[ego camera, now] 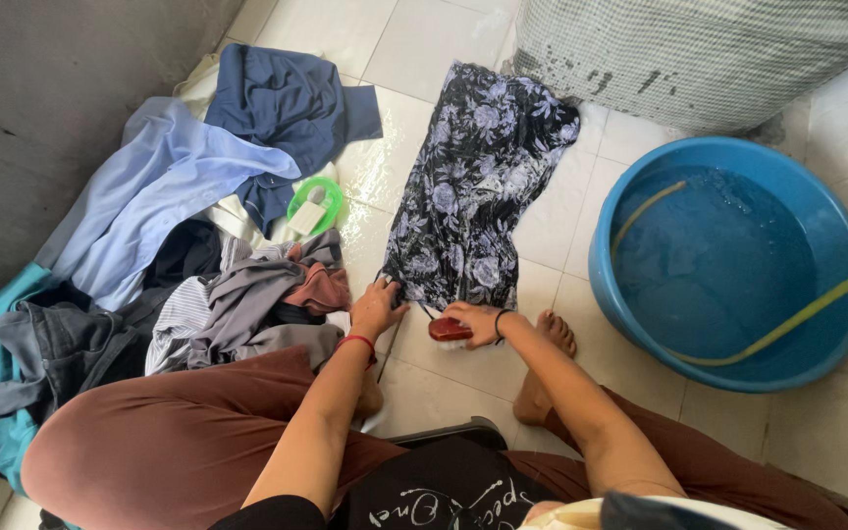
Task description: The person sits on a tiled floor and hand-washes clothes using a bar of soap and water from a blue basin. They scrub a patterned garment and then a pair of dark pants, applying soap and rinsing them in the basin.
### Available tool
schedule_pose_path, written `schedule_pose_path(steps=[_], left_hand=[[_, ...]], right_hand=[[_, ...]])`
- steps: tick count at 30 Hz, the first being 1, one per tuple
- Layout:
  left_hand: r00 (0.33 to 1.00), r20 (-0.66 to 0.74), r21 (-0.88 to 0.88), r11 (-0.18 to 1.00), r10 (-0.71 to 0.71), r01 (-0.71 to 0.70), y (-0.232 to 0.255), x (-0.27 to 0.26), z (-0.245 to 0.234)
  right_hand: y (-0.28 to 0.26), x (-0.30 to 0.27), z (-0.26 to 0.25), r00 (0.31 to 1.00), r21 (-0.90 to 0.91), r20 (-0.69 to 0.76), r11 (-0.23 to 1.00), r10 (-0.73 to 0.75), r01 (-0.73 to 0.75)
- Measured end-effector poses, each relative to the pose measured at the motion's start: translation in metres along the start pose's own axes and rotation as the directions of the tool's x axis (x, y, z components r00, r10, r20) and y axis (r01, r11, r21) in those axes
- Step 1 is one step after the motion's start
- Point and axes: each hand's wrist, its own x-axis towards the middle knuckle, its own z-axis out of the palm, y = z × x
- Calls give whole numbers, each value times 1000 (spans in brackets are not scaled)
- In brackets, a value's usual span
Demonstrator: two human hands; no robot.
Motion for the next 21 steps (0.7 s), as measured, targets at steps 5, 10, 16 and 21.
schedule_pose_path(steps=[5,10,16,21], left_hand=[[999,-14,-2,999,-51,51,-2,-2,-2],[997,-73,-27,1000,13,-15,-30,9,1],[983,-101,-498,864,-151,81,-30,22,3],[973,-13,-314,925,-230,214,-30,14,7]], right_hand=[[-23,9,36,994,-18,77,997,-80,81],[-42,12,62,931,-54,360,994,-67,92],[-52,24,68,821,-198,555,980,132,-24],[-38,24,33,903,-129,397,984,163,-121]])
